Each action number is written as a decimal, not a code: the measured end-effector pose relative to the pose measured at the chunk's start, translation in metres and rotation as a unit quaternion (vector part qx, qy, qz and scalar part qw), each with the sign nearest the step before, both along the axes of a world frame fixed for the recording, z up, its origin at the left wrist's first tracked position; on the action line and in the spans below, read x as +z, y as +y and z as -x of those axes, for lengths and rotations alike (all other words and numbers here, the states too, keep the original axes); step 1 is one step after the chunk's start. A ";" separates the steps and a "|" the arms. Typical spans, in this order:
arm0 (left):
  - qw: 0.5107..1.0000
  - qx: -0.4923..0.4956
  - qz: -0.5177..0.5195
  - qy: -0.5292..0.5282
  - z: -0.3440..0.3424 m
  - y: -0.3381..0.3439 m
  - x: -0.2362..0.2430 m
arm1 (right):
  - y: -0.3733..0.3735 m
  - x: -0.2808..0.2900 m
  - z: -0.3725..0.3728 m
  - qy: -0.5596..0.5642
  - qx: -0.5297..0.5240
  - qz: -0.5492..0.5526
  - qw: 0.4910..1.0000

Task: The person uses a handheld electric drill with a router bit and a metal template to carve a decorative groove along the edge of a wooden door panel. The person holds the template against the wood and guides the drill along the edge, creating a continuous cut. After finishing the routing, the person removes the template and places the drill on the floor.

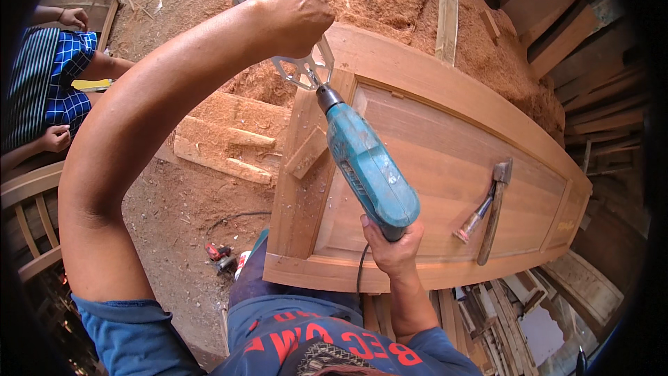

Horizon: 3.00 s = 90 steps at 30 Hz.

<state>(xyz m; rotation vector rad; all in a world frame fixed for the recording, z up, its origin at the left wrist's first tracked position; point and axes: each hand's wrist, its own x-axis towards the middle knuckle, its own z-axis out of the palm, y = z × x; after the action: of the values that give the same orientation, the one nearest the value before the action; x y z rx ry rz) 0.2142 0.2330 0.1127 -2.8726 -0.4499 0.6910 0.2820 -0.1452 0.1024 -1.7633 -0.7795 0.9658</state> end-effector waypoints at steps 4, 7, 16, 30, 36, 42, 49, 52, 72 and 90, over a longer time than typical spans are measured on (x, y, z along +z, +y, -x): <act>0.999 -0.021 0.011 -0.026 0.009 0.007 -0.010 | -0.006 -0.020 -0.001 -0.015 0.018 -0.012 1.000; 0.997 -0.037 0.018 -0.058 0.016 0.012 -0.016 | -0.007 -0.030 -0.005 -0.066 0.043 -0.019 0.997; 0.998 -0.003 0.039 -0.039 0.010 0.008 -0.007 | -0.008 -0.031 -0.006 -0.009 0.028 0.004 1.000; 0.999 0.003 0.002 0.033 0.002 -0.001 0.003 | -0.002 -0.025 -0.006 -0.038 0.053 -0.002 0.998; 1.000 0.001 0.006 -0.011 0.008 0.003 -0.007 | 0.001 -0.024 -0.005 -0.016 0.052 0.013 0.998; 1.000 0.011 -0.001 0.007 0.008 0.000 -0.004 | -0.005 -0.030 -0.007 -0.011 0.053 0.025 0.998; 0.999 0.027 0.008 0.029 0.006 -0.002 0.001 | -0.003 -0.030 -0.008 -0.003 0.044 0.029 0.999; 0.999 0.023 0.001 0.028 0.005 -0.002 -0.001 | -0.003 -0.028 -0.009 -0.005 0.053 0.035 0.998; 0.998 -0.045 -0.040 0.029 -0.022 -0.011 0.004 | 0.011 -0.011 -0.022 -0.167 0.169 -0.024 0.971; 0.999 0.018 -0.005 -0.034 0.020 -0.022 0.004 | 0.005 -0.003 -0.004 -0.086 0.115 -0.032 0.989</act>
<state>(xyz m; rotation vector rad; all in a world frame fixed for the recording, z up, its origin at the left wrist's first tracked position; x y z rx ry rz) 0.1941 0.2110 0.1164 -2.8934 -0.5132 0.5965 0.2860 -0.1399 0.0998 -1.7422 -1.1317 0.9355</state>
